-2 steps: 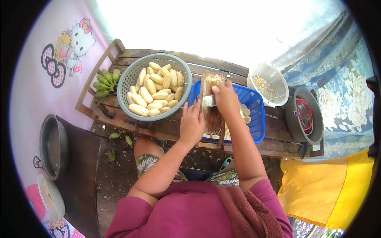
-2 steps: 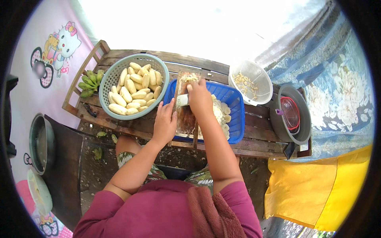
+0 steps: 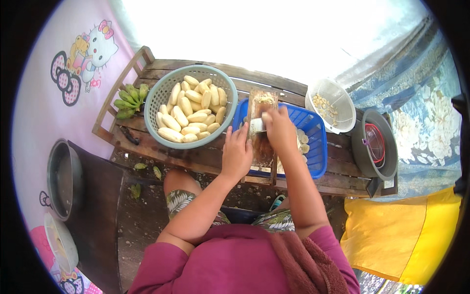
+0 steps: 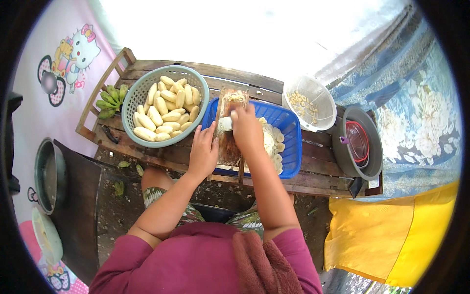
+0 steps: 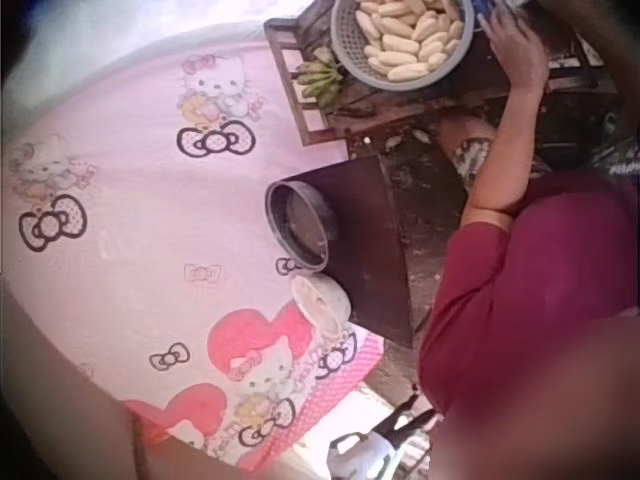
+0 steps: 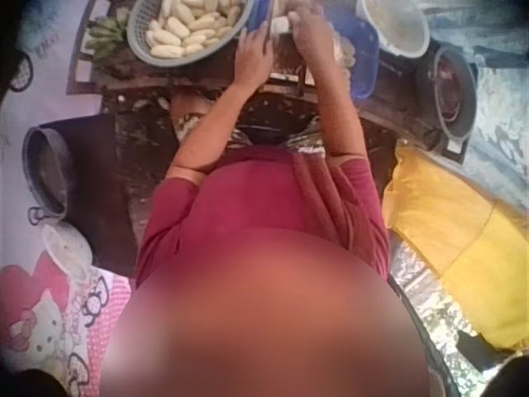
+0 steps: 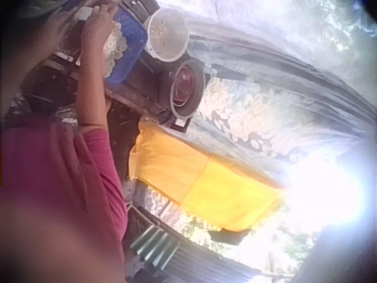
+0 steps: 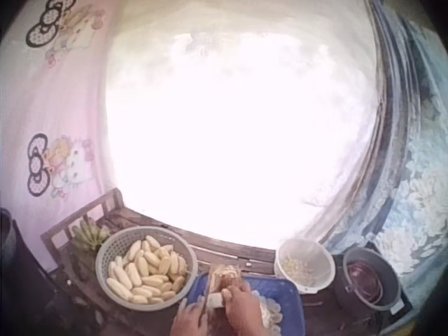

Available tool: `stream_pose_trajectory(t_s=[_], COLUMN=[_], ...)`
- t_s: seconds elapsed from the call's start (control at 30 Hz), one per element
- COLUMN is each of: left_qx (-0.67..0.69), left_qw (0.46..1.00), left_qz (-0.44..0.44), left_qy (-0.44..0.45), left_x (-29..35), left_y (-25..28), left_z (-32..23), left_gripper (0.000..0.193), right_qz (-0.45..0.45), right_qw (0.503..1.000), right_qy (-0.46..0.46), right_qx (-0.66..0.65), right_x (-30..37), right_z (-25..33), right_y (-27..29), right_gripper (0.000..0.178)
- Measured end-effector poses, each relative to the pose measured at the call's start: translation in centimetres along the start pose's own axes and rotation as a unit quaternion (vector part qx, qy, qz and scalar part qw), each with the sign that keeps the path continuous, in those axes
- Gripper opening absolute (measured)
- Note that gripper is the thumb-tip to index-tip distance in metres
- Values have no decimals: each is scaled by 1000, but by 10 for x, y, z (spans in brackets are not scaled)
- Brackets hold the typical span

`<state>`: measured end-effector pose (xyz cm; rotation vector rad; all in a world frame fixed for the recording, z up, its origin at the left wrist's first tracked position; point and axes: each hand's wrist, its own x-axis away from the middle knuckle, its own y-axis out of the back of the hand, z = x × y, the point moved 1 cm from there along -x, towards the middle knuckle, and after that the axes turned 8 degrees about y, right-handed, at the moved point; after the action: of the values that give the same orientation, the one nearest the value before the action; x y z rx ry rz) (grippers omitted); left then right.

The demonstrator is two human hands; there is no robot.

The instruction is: The person sits on the floor and uses a manual banana slicer to cut peeled bananas into thin slices. Slices fall into a blue basket below the slicer. The person repeatedly picks bananas from a green basket, slices them, and places the remaining pieces back.

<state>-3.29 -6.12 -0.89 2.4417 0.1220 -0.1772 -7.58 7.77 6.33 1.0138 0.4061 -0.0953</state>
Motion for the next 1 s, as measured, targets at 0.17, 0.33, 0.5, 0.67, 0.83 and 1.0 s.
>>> stream_pose_trajectory(t_s=[0.17, 0.33, 0.5, 0.67, 0.83, 1.0], left_qx=[12, 8, -10, 26, 20, 12], left_qw=[1000, 999, 1000, 1000, 1000, 1000], left_qz=[-25, -21, 5, -6, 5, -13], left_qy=[-12, -24, -10, -17, -14, -17], left_x=[2, 1, -1, 1, 2, -1], left_y=[-4, -4, 0, -1, -1, 2], left_z=[4, 3, 1, 2, 2, -2], left_gripper=[50, 50, 51, 51, 50, 49], right_qz=[47, -27, -36, 14, -17, -87], right_qw=[999, 1000, 999, 1000, 1000, 996], right_qy=[8, -4, -11, -22, -18, 24], right_qx=[-10, -11, 9, 10, -16, 3], right_x=[97, 13, -20, 90, 55, -32], right_z=[19, -4, -5, 16, 9, -12], right_y=[18, -8, -10, 14, 2, -14], right_gripper=[20, 21, 23, 19, 19, 19])
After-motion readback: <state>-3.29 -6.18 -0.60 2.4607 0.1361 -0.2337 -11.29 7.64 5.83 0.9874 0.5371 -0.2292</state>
